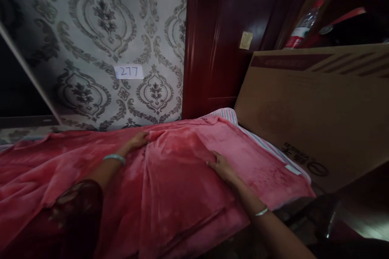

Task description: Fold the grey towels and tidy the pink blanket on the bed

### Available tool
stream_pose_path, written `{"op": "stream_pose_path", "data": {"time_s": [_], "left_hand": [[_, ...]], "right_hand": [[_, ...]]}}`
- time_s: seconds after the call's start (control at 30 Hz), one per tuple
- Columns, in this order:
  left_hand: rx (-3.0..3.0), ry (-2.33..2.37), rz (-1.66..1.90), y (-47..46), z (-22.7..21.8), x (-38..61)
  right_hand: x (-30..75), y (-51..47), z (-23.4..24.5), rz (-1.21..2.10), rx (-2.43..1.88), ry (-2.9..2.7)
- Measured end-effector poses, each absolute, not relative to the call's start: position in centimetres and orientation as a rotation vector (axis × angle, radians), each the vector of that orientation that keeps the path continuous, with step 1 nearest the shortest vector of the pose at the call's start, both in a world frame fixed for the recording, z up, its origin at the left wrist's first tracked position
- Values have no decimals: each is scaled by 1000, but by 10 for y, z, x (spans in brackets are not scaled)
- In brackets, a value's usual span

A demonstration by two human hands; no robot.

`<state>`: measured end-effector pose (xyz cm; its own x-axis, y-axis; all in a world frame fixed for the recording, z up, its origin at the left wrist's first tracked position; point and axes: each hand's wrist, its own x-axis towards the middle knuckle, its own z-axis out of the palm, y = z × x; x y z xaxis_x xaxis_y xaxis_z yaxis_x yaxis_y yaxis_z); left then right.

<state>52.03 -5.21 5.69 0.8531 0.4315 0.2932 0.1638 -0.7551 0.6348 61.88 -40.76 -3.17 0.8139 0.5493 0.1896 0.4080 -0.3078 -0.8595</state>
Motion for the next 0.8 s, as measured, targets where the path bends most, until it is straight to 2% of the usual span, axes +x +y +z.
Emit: {"op": "stream_pose_path", "data": {"time_s": [0.13,0.27,0.37,0.47,0.57,0.67,0.8], "left_hand": [[2519,383,541,-63,87,544],[2606,346,539,-88,117,588],[2659,290,525,-121,123,627],[2716,214,482,-156,109,649],[2763,111,364,-171,83,642],[2785,44,240,-162,59,612],[2777,93,177,-131,41,546]], "right_hand": [[638,-434,18,102,-1921,-732],[687,-497,75,-53,-2081,-673],[727,-550,91,-134,-2344,-451],[742,-586,73,-236,-2715,-156],[730,-590,33,-286,-2928,-6],[711,-565,-12,-345,-2938,-243],[698,-533,-65,-195,-2846,-598]]}}
